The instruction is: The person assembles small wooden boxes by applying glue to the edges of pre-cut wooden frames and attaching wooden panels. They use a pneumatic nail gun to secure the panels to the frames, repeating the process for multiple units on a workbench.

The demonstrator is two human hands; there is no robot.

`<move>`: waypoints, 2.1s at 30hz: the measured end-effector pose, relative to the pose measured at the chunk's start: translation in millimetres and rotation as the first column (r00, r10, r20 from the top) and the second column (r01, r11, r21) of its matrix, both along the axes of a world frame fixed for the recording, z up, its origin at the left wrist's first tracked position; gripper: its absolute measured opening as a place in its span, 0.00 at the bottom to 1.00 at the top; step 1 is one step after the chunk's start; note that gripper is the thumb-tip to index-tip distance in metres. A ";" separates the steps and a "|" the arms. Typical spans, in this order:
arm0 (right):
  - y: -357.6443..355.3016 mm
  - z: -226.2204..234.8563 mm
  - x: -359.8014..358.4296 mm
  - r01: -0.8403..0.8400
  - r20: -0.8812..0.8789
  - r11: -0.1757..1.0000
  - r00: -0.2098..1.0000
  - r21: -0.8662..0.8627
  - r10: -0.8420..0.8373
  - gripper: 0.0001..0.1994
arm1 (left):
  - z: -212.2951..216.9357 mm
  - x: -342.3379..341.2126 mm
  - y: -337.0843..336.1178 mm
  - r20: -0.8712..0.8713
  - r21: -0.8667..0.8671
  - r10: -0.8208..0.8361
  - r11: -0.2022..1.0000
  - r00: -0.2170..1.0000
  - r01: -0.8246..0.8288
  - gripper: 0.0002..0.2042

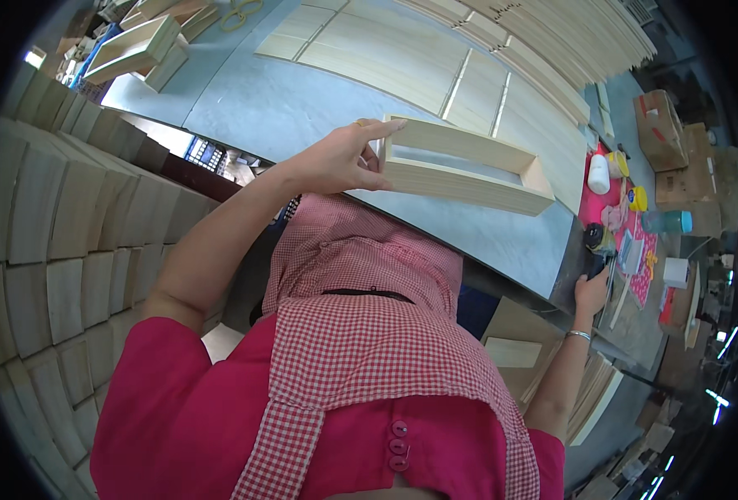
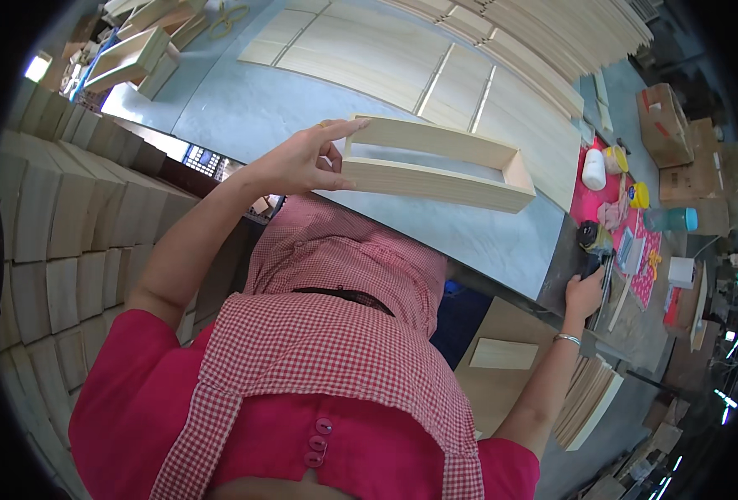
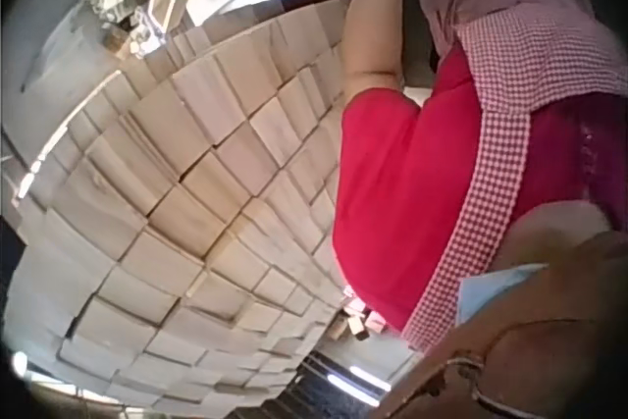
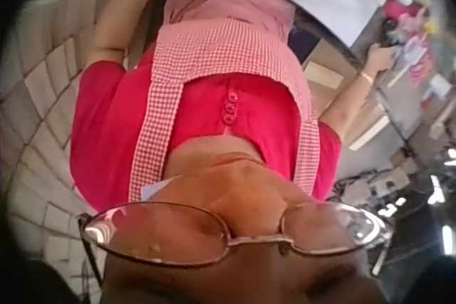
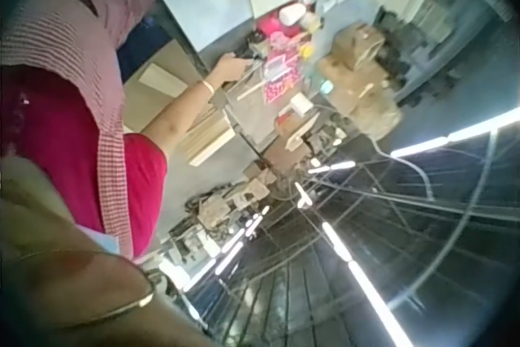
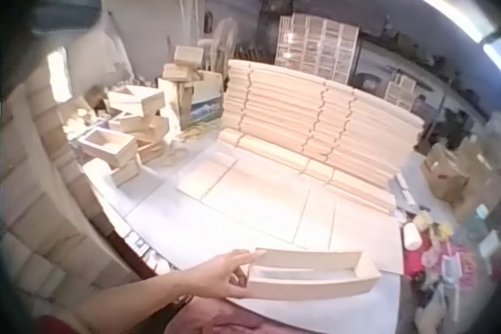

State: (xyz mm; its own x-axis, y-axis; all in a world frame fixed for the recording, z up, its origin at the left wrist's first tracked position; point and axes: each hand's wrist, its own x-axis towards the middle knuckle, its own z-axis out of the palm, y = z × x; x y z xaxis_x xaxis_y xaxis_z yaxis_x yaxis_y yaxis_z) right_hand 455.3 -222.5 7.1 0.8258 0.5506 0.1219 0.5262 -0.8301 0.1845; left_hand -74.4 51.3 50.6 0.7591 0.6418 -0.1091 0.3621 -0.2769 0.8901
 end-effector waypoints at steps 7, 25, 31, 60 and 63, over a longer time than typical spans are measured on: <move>1.6 29.4 28.4 -0.103 -0.049 0.969 0.992 0.226 0.116 0.26 | 29.9 11.8 -8.9 0.044 -0.087 0.056 0.995 0.997 -0.052 0.45; 5.8 128.2 -247.8 -0.177 -0.280 0.753 0.855 0.634 0.437 0.24 | 58.5 27.2 -18.9 0.048 0.001 0.119 0.993 0.992 -0.119 0.44; 0.9 88.5 -311.0 -0.214 -0.448 0.699 0.634 0.682 0.631 0.20 | 45.6 41.6 -37.6 0.175 0.035 0.190 0.979 0.966 -0.199 0.43; 17.9 84.8 -333.9 -0.257 -0.371 0.598 0.583 0.759 0.722 0.22 | 44.6 46.1 -42.3 0.241 0.053 0.238 0.965 0.941 -0.258 0.41; 20.4 85.8 -335.1 -0.204 -0.446 0.680 0.618 0.705 0.648 0.24 | 41.3 46.8 -41.1 0.237 0.059 0.238 0.964 0.942 -0.258 0.41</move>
